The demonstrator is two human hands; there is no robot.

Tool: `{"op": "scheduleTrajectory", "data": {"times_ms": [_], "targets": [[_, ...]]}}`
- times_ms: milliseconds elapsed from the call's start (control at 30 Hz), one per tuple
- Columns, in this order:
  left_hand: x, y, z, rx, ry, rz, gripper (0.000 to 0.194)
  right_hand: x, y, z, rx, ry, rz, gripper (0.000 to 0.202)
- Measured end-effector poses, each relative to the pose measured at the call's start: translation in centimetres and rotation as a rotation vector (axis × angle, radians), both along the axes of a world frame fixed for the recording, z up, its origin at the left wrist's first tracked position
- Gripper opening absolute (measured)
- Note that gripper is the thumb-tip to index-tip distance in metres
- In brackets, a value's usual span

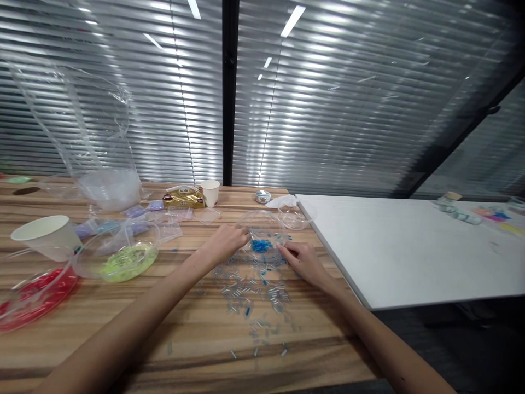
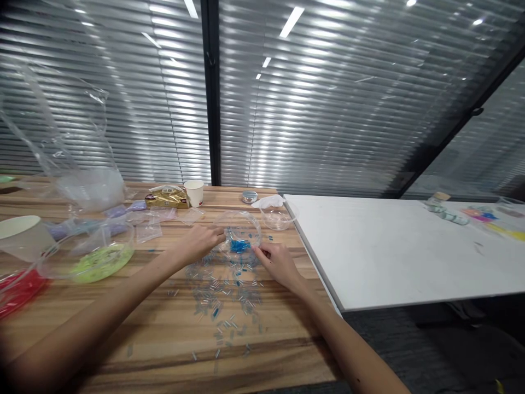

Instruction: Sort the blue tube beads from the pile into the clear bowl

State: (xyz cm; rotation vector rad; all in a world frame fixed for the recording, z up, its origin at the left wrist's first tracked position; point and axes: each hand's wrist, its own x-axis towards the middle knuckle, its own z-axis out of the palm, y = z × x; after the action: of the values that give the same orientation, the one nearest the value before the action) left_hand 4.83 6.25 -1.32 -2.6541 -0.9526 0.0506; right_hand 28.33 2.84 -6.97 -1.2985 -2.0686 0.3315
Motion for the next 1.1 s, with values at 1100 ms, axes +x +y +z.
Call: {"op": "scheduleTrajectory", "data": {"times_ms": [1100], "targets": [[0.22, -0.13, -0.39, -0.021, -0.018, -0.031, 0.024, -0.15, -0.16, 0.44, 0.006, -0.04, 0.036, 0.044]]}}
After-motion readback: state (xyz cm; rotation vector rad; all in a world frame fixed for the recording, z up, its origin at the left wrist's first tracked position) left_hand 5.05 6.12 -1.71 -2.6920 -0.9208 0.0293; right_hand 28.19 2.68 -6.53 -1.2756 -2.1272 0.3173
